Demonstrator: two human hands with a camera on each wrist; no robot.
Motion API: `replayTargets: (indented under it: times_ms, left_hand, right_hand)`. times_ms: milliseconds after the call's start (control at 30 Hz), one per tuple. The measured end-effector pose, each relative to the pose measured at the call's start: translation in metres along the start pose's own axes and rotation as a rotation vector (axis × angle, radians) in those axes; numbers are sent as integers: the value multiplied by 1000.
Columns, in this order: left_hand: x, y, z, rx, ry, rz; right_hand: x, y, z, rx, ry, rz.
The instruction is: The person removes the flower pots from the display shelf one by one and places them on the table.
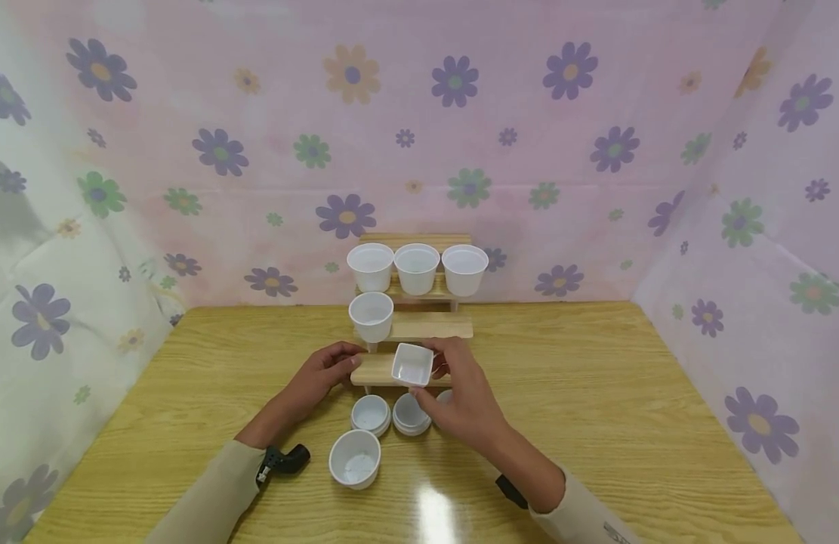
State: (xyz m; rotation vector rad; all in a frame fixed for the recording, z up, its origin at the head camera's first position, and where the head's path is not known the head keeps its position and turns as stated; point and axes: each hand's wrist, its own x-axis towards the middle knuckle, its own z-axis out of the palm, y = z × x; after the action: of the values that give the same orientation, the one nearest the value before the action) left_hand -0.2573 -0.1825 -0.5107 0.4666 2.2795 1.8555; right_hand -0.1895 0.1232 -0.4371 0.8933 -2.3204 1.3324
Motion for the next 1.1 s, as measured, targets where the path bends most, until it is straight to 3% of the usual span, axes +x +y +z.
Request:
replayTargets:
  times_ms: [233, 567, 1100]
  left_hand:
    - [0, 2, 0, -2, 5, -9]
    - [0, 1, 1, 18, 9, -8]
    - [-2, 3, 1, 32, 3, -6]
  right_hand:
    - [-8, -3, -1, 0, -38, -24]
    - [-20, -3, -1, -79, -60, -56]
    - [-30, -6, 0, -3, -163, -98]
